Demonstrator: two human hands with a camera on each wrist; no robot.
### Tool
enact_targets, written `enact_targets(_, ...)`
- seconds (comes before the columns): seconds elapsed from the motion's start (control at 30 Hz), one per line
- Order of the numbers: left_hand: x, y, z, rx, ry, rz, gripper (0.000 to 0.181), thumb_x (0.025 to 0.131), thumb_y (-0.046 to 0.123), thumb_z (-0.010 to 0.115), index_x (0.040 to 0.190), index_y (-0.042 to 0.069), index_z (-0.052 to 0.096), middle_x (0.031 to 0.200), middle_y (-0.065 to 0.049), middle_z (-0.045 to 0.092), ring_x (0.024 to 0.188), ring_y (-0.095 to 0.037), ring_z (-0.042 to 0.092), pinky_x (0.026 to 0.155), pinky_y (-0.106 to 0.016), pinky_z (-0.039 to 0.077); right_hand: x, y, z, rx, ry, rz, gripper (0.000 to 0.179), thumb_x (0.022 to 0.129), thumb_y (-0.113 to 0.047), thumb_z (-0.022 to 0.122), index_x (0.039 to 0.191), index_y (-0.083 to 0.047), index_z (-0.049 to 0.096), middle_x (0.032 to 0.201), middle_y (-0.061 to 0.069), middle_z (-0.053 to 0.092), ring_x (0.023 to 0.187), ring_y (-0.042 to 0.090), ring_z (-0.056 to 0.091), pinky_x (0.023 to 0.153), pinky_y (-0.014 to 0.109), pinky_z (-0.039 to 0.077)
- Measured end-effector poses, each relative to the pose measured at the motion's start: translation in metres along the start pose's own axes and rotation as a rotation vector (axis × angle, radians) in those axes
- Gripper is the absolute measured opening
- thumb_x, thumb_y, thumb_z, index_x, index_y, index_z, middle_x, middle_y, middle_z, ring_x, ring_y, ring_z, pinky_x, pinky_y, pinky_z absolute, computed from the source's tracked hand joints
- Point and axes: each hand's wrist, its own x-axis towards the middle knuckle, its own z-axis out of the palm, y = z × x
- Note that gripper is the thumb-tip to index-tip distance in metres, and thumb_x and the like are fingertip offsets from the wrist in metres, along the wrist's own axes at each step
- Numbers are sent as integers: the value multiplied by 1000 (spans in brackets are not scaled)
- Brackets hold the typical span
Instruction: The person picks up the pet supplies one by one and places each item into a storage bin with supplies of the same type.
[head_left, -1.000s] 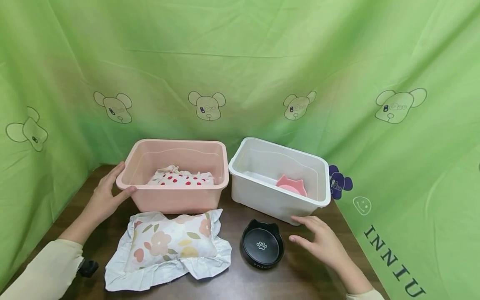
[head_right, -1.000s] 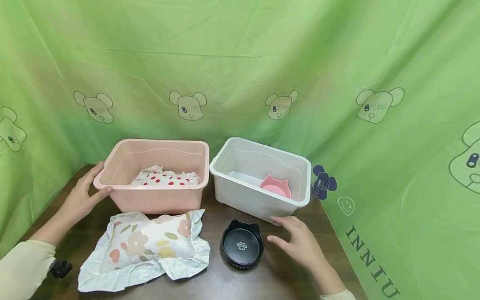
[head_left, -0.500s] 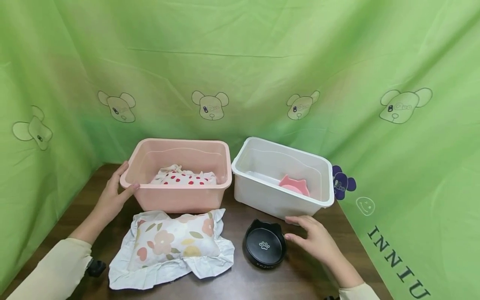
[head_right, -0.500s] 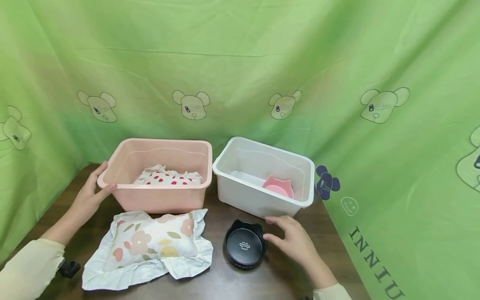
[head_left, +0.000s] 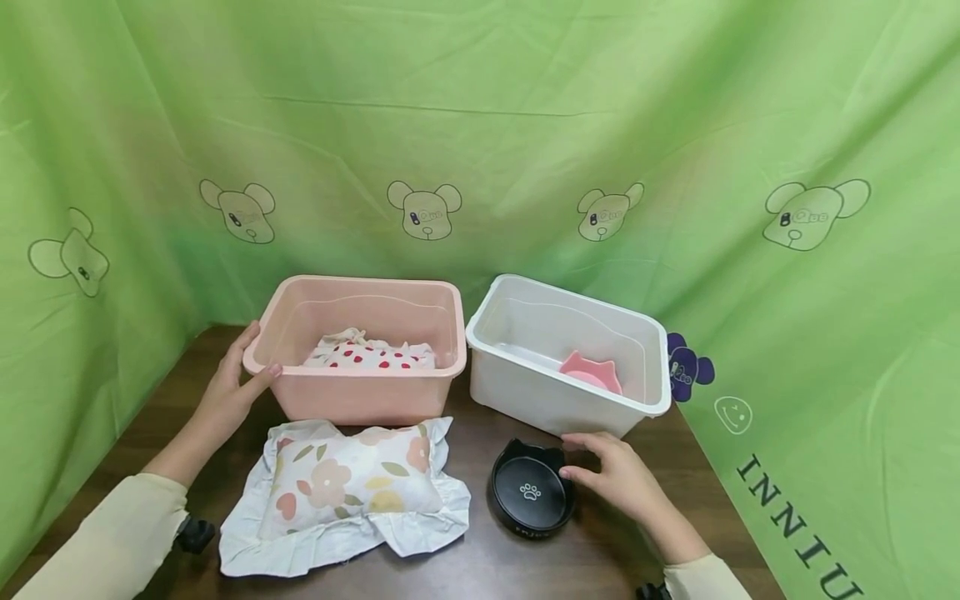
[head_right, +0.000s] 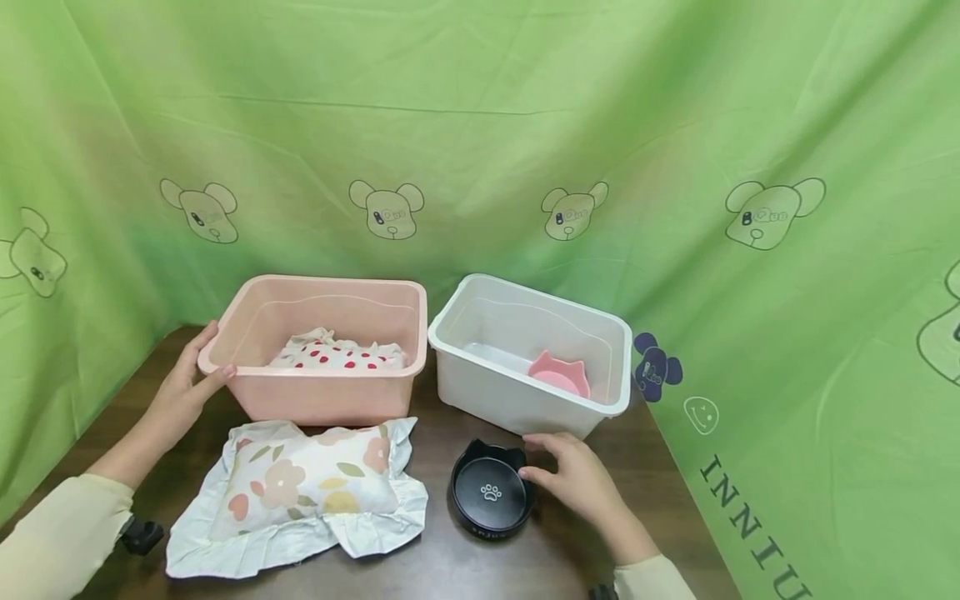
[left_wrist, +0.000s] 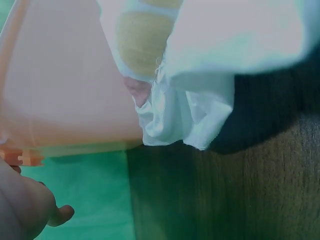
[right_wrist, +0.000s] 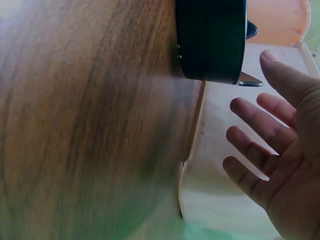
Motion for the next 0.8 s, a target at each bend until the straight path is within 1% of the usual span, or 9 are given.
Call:
enact_targets(0.07, 0, 0, 0, -4, -2, 2, 81, 102, 18, 62, 166, 13, 12, 172, -12, 10, 155, -40, 9, 122, -58, 8, 2, 0, 3, -3, -20, 8, 49, 80, -34, 88, 123, -15, 74, 115, -4, 74, 108, 20, 68, 94, 46, 53)
enact_targets(0.2, 1, 0, 0, -15, -5, 0, 80, 103, 18, 61, 166, 14, 12, 172, -12, 9, 156, -39, 9, 122, -58, 8, 6, 0, 7, 25, -55, 31, 48, 79, -31, 88, 122, -15, 74, 112, -4, 75, 104, 18, 70, 94, 45, 54)
enact_targets(0.33, 1, 1, 0, -21, -7, -7, 81, 103, 19, 62, 166, 16, 12, 172, -10, 10, 155, -38, 10, 123, -56, 9, 11, -1, 9, 38, -81, 63, 42, 81, -33, 87, 118, -16, 75, 109, -4, 76, 101, 17, 71, 93, 45, 54)
enact_targets(0.43, 2, 3, -1, -19, -11, -13, 81, 103, 19, 62, 166, 16, 12, 172, -10, 10, 155, -38, 11, 124, -54, 9, 14, -1, 12, 38, -97, 97, 34, 82, -33, 86, 111, -20, 75, 102, -6, 76, 97, 16, 71, 90, 44, 55)
enact_targets(0.57, 4, 3, 0, -24, -20, -16, 81, 102, 20, 62, 166, 15, 12, 172, -10, 9, 155, -39, 12, 123, -56, 10, 16, -4, 13, 27, -96, 145, 22, 82, -29, 86, 98, -25, 72, 89, -11, 74, 88, 11, 70, 81, 39, 54)
enact_targets(0.67, 5, 3, 1, -33, -24, -20, 82, 102, 20, 62, 166, 15, 11, 172, -10, 9, 155, -39, 13, 123, -58, 10, 18, -6, 12, 9, -81, 156, 20, 82, -27, 86, 90, -25, 69, 83, -13, 73, 82, 9, 68, 75, 36, 53)
enact_targets(0.8, 3, 2, 0, -38, -23, -33, 81, 103, 21, 61, 166, 17, 10, 173, -9, 8, 154, -39, 14, 124, -52, 12, 20, -8, 14, 7, -54, 155, 18, 82, -26, 86, 85, -24, 68, 79, -12, 71, 78, 9, 65, 72, 35, 51)
